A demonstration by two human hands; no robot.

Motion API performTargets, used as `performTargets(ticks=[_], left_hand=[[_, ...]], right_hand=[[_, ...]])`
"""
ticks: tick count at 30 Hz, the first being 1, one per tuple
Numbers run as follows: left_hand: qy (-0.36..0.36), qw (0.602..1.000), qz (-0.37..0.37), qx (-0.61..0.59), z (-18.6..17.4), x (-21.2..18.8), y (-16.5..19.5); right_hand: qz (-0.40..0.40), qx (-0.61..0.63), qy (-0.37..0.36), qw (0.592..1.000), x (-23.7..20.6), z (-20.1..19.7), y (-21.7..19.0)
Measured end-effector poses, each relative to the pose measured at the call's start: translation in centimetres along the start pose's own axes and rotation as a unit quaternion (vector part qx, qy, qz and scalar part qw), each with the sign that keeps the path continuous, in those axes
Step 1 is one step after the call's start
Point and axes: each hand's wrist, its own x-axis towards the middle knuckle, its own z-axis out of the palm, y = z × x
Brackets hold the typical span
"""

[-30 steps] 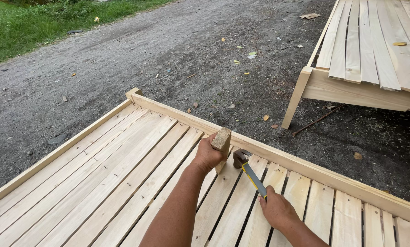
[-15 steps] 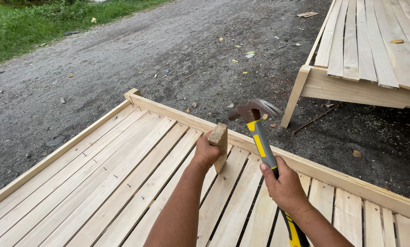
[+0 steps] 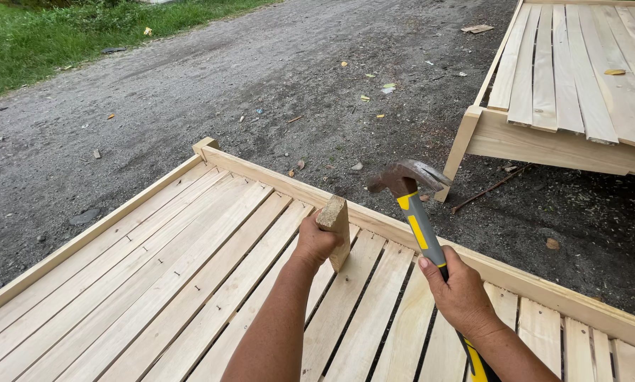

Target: The person uses a hammer to drive nails into the slats of a wooden bench frame, securing a small wooden block to the edge. The person continues hammering nails along the frame to attach the slats to the bench structure.

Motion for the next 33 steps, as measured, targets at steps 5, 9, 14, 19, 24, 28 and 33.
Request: performTargets(ticks=[5, 9, 14, 19, 24, 28, 33], left_hand=[[0.0, 1.0, -0.028, -0.006, 0.0, -0.4, 0.5], [-0.012, 1.0, -0.006, -0.008, 0.2, -0.5, 0.6], [-0.006, 1.0, -0.005, 0.003, 0.5, -0.4, 0.4], [-0.012, 1.0, -0.007, 0.002, 0.5, -0.4, -0.1], [-0.005, 1.0, -0.005, -0.009, 0.5, -0.1, -0.3], [-0.013, 1.0, 0.008, -0.015, 0.6, -0.3, -0.2], [-0.005, 0.999, -0.05, 0.004, 0.5, -1.0, 0.9]], right_hand=[[0.004, -0.037, 0.008, 0.999, 2.1, 3.2, 4.4], [0.072, -0.16, -0.067, 0.982, 3.9, 7.5, 7.4], [0.222, -0.045, -0.118, 0.967, 4.1, 8.2, 7.7], [0.066, -0.048, 0.009, 0.997, 3.5, 6.7, 7.3], [0.094, -0.114, -0.035, 0.988, 4.1, 8.6, 7.4], [0.207, -0.088, -0.122, 0.967, 4.4, 8.5, 6.1], [0.141, -0.049, -0.074, 0.986, 4.2, 6.2, 3.9]])
